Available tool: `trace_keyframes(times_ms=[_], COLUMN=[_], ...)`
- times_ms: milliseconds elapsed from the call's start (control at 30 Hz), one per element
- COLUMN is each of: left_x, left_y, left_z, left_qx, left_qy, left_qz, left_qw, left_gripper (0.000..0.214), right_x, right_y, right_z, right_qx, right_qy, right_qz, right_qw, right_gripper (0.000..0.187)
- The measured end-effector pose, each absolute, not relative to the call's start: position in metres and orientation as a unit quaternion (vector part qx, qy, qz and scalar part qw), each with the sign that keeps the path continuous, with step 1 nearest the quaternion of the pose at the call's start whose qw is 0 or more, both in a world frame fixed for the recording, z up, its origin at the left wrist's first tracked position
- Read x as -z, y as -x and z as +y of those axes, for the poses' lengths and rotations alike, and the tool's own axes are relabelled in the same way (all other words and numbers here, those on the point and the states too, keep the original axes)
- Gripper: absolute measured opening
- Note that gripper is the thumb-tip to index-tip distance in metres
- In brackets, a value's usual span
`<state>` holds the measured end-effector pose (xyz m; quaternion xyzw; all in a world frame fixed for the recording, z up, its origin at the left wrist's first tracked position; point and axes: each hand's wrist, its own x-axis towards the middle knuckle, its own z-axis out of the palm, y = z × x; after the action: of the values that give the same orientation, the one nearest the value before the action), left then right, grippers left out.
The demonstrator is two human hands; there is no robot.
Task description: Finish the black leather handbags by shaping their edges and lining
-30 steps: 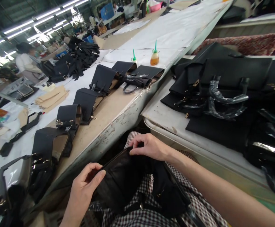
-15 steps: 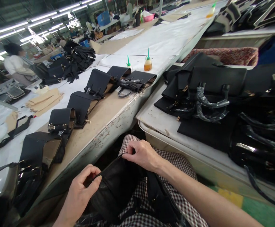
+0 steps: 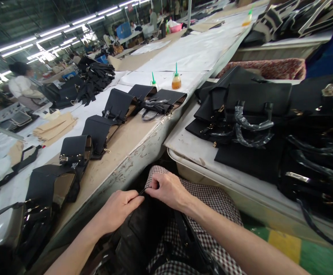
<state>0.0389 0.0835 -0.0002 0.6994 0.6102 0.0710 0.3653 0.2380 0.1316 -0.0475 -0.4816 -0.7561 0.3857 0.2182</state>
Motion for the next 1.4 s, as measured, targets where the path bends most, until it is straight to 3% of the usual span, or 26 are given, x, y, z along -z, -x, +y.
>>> trace_keyframes(times_ms=[267,400,500,633,767,833,933,1400], left_x=[-0.004,-0.013,-0.024,-0.02,0.002,0.01,0.013,0.011], left_y=[-0.014,0.004,0.009,-0.01,-0.042,-0.049,-0.049,-0.052], left_z=[0.032,0.017,0.029,0.065,0.097,0.104,0.103,0.098], left_qx=[-0.042,-0.091,-0.093,-0.11,-0.118,-0.106,-0.11,-0.145], left_qy=[-0.638,-0.573,-0.554,-0.622,-0.694,-0.717,-0.717,-0.679], left_qz=[0.665,0.63,0.577,0.59,0.562,0.553,0.55,0.532], left_qw=[0.388,0.517,0.593,0.503,0.435,0.41,0.413,0.484], left_gripper=[0.039,0.03,0.047,0.055,0.025,0.022,0.022,0.033], right_x=[0.054,0.054,0.052,0.052,0.05,0.048,0.043,0.037], right_y=[-0.235,-0.232,-0.231,-0.231,-0.24,-0.25,-0.263,-0.282], right_z=[0.133,0.131,0.13,0.13,0.133,0.134,0.132,0.119], right_qx=[-0.402,-0.397,-0.394,-0.392,-0.411,-0.442,-0.467,-0.437], right_qy=[0.456,0.442,0.442,0.441,0.455,0.429,0.393,0.444], right_qz=[-0.762,-0.774,-0.777,-0.778,-0.758,-0.754,-0.752,-0.736], right_qw=[0.226,0.218,0.214,0.215,0.219,0.229,0.25,0.264], right_gripper=[0.021,0.021,0.021,0.023,0.021,0.014,0.005,0.005])
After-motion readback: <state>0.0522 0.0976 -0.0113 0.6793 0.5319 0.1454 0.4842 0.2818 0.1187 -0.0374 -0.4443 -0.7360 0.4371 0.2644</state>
